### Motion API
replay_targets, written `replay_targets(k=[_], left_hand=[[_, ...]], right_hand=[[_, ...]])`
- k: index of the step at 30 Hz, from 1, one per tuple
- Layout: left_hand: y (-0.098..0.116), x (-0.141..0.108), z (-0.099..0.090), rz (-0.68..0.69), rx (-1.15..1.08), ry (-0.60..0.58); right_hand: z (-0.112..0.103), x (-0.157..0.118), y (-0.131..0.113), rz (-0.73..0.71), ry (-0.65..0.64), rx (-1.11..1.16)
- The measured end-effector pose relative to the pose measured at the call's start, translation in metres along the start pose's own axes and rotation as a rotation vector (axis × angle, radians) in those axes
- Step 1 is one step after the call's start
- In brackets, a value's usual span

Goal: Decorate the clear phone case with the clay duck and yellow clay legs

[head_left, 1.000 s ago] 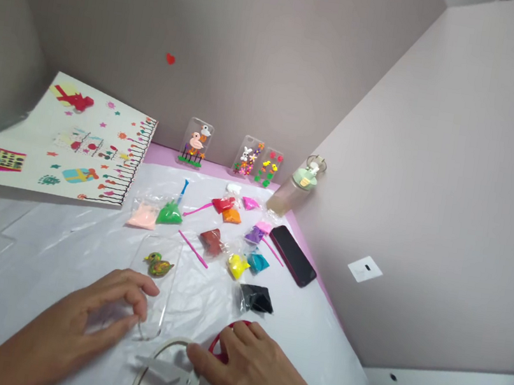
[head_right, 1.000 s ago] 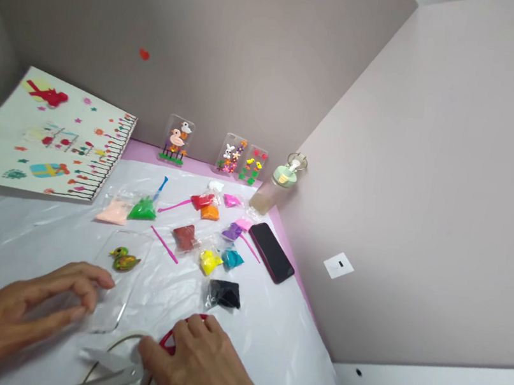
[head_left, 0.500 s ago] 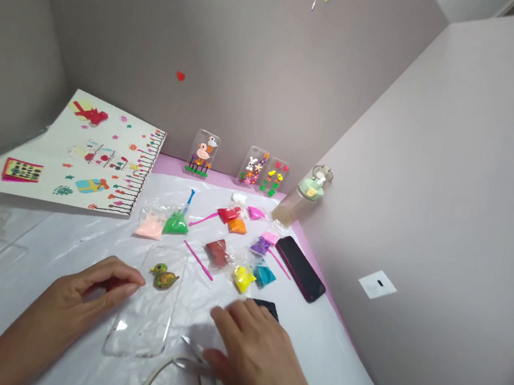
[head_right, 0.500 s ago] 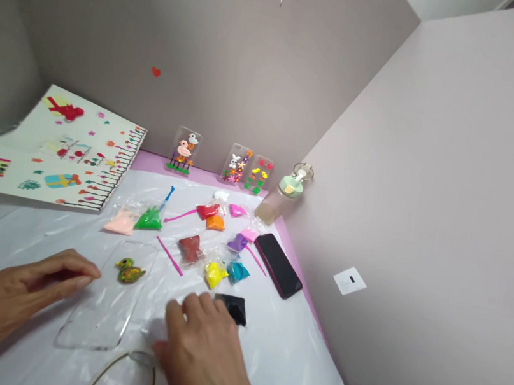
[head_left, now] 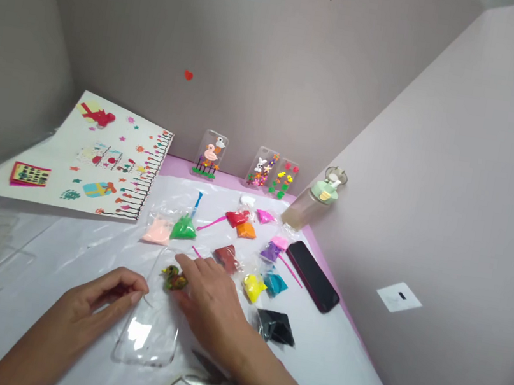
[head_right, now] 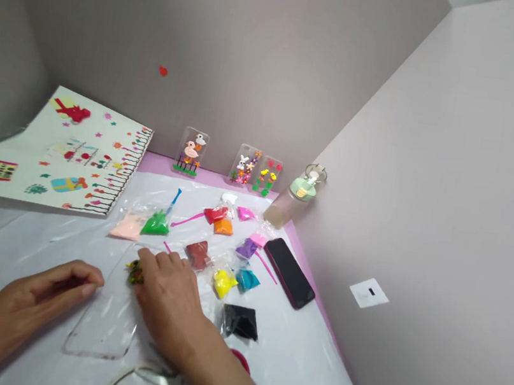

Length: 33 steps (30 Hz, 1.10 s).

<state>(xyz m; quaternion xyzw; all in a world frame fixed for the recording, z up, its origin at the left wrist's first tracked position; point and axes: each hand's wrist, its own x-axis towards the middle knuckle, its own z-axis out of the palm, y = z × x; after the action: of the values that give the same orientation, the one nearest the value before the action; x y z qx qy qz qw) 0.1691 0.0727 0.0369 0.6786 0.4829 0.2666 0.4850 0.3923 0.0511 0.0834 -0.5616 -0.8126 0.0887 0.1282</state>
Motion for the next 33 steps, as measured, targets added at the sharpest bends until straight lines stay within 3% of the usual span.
replay_targets(k=[7, 9, 13, 17, 27, 33], left_hand=[[-0.003, 0.005, 0.004, -0.047, -0.036, 0.028], [-0.003, 0.008, 0.005, -0.054, -0.072, 0.032], [0.005, 0.011, 0.008, 0.017, -0.108, 0.022], [0.011, 0.012, 0.009, 0.102, -0.073, 0.01], [0.01, 0.016, 0.005, 0.163, -0.003, 0.035], [-0.009, 0.011, 0.006, -0.027, 0.136, 0.155]], right_hand=[[-0.002, 0.002, 0.008, 0.041, 0.195, 0.276], [-0.006, 0.0, 0.004, 0.121, 0.165, 0.558], [-0.005, -0.002, -0.006, 0.332, -0.099, 1.302], [0.01, 0.002, -0.009, 0.528, -0.064, 1.661], [0.013, 0.006, -0.009, 0.576, -0.02, 1.714], [0.01, 0.006, -0.005, 0.509, 0.199, 1.324]])
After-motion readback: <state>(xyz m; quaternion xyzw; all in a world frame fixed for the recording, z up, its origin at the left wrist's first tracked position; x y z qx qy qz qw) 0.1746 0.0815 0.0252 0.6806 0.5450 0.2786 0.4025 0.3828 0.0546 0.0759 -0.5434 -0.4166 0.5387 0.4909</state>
